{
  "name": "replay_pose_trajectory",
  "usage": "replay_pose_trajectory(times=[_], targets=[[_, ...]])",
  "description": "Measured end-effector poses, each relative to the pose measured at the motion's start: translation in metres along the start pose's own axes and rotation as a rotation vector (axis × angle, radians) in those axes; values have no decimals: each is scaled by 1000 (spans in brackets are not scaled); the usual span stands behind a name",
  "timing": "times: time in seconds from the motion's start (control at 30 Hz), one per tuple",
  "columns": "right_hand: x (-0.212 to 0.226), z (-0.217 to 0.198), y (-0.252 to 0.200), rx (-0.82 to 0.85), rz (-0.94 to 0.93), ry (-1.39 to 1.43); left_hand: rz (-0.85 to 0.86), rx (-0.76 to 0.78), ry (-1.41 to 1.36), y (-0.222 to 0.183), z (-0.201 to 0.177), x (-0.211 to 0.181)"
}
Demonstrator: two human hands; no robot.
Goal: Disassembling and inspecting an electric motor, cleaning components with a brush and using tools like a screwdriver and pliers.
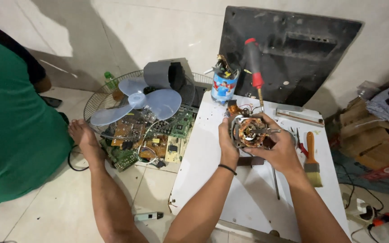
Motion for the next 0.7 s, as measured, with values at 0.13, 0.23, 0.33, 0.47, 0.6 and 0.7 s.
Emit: replay_pose_trajectory(times=[0.13, 0.23, 0.33, 0.47, 0.6, 0.7], targets=[[-3, -6, -4, -26, -28, -25, 377, 167, 260, -56, 59, -69], [-1, -7, -7, -5, -51, -97, 363, 201, 193, -54, 59, -68], [-3, -12, -8, -10, -95, -165, 383, 141, 364, -56, 59, -78], [3, -15, -10, 26, -138, -219, 130, 107, 277, -17, 26, -31], [15, -10, -12, 36, -167, -232, 128, 132, 363, -37, 54, -51], [37, -9, -9, 38, -241, -319, 147, 144, 387, -15, 41, -32]])
Point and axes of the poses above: each hand's wrist, its own y-axis towards the middle knuckle, its own z-axis out of the palm, x = y × z, the point moved 10 cm from there along y, towards the middle knuckle, and after that the axes turned 4 degrees about -z, right-handed, at the moved point
